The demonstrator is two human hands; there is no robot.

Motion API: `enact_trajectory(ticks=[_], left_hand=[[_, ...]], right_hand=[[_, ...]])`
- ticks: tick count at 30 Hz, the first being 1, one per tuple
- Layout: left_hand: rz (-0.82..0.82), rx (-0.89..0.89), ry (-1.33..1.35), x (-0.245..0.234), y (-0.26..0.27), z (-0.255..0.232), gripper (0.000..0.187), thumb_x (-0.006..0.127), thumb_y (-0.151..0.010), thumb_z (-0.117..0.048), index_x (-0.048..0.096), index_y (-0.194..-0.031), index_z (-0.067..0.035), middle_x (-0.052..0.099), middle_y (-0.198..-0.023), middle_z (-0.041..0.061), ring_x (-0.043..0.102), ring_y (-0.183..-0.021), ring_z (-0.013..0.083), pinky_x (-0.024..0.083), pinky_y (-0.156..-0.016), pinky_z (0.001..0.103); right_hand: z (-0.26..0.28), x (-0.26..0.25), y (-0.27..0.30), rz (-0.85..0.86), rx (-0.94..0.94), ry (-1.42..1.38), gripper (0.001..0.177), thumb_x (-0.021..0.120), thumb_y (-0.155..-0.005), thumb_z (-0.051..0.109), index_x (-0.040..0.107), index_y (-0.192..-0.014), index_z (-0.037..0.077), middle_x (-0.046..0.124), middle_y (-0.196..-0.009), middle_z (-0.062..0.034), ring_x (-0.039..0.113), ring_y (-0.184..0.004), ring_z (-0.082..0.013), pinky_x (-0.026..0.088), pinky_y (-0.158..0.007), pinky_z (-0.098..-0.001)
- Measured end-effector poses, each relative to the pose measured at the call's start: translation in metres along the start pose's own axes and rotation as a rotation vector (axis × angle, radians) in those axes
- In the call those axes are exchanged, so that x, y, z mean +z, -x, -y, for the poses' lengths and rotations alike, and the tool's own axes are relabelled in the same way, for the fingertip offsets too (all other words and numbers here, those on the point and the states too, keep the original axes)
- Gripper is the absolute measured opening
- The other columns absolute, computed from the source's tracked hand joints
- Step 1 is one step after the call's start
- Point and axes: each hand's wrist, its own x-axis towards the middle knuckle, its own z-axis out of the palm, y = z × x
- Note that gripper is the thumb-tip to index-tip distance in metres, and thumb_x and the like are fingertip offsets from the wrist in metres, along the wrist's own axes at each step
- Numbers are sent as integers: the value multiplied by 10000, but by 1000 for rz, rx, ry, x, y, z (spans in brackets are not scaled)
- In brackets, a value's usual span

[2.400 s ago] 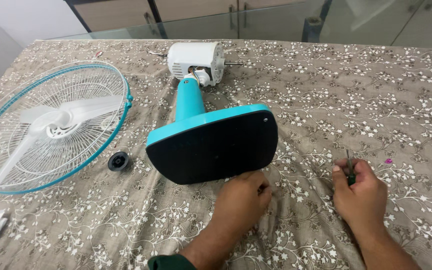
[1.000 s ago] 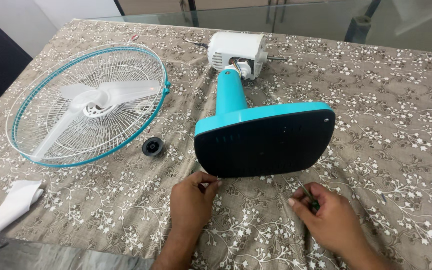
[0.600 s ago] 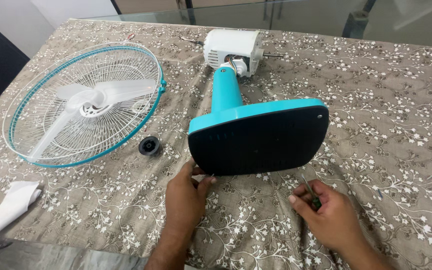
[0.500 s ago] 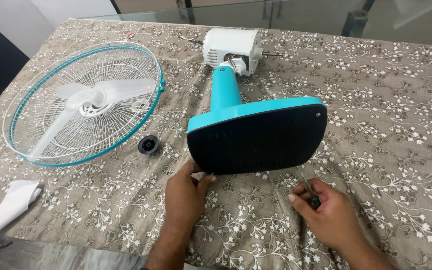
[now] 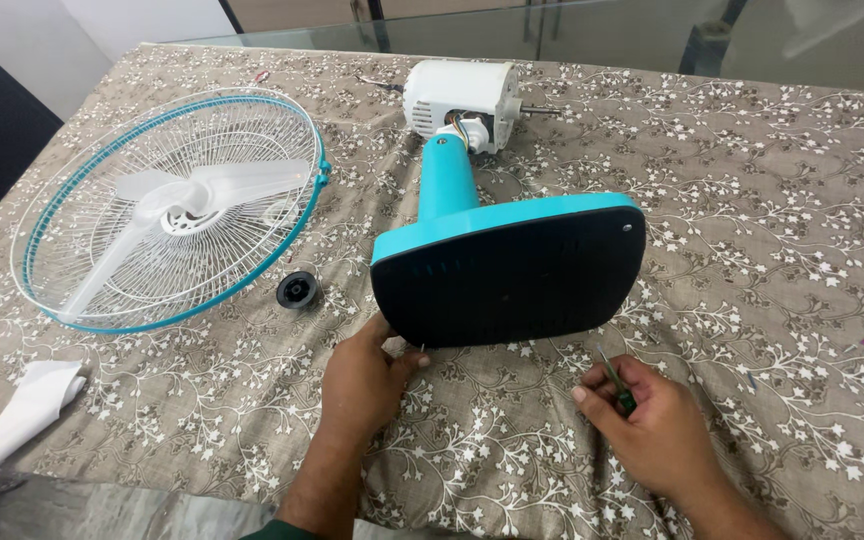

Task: The person assembles the base of a teal and black electric fan by inserting and tightening four screws with a green screwdriver. The fan blade and motor housing remain disassembled on the table.

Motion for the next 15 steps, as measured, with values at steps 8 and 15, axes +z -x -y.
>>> enact_trajectory(ticks=[8, 15], left_hand=[[-5, 13, -8, -1, -2, -2, 583, 871, -726, -230, 652, -1266, -204, 770, -1145, 40, 760, -752, 255, 571, -727, 429], [29, 37, 15, -2, -5, -5, 618, 846, -754, -193, 582, -1312, -173, 776, -947, 121, 738, -692, 283, 557, -684, 446]], right_hand=[[-1, 0, -1, 37, 69, 44, 293, 791, -849, 331, 745, -1022, 99, 780, -826, -44, 740, -685, -128, 632, -652, -302], [1, 0, -2, 48, 101, 60, 296, 793, -858, 367, 744, -1010, 118, 804, -807, -36, 748, -642, -142, 651, -624, -318]])
